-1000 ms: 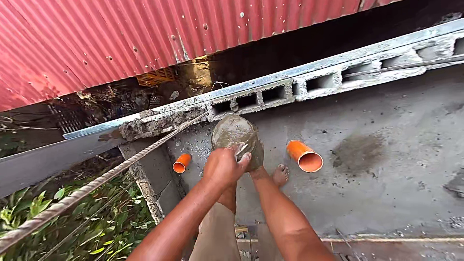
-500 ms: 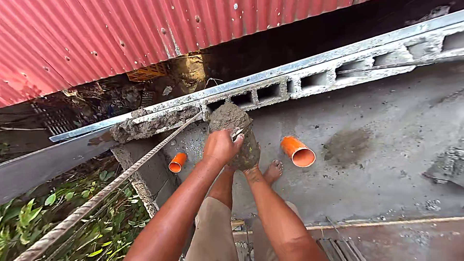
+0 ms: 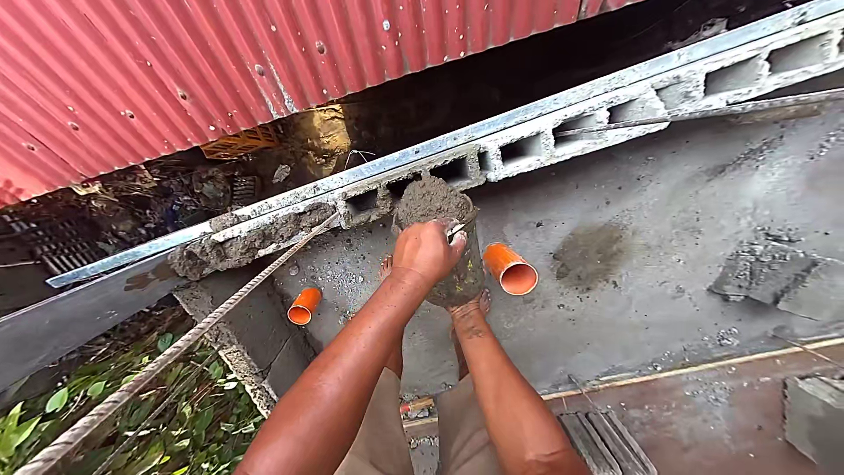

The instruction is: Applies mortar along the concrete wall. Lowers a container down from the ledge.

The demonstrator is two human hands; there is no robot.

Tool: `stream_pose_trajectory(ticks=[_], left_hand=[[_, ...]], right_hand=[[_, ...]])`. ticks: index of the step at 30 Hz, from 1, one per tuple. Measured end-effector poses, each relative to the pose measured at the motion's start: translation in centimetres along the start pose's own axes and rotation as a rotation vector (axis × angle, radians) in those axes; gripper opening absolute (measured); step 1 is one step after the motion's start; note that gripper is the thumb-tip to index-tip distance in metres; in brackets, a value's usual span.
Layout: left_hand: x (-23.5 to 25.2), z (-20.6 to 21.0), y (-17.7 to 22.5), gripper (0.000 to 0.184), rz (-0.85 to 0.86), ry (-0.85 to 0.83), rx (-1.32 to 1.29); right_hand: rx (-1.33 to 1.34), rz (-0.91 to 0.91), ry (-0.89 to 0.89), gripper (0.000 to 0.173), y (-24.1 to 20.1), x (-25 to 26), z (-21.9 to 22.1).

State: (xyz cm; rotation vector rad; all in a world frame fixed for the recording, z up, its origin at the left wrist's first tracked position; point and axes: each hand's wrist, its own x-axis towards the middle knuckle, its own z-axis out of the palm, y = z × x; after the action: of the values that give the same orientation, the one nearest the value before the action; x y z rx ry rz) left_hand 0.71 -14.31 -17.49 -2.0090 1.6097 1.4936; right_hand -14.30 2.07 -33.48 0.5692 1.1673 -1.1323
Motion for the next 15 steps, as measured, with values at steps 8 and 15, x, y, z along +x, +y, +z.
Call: stream_pose_trajectory(ticks=[8,15], left_hand=[[2.7,0.6,5.4,0.035,0.041,-0.003,0.016],[5.2,1.6,9.3,0.037,0.016,0.042,-0.046]], right_hand=[[-0.066,-0.120,0.077,0.072,-4.5,-0.8,1.7],[-0.056,-0.166,0.081,0.078,-9.2,0.3,2.2]])
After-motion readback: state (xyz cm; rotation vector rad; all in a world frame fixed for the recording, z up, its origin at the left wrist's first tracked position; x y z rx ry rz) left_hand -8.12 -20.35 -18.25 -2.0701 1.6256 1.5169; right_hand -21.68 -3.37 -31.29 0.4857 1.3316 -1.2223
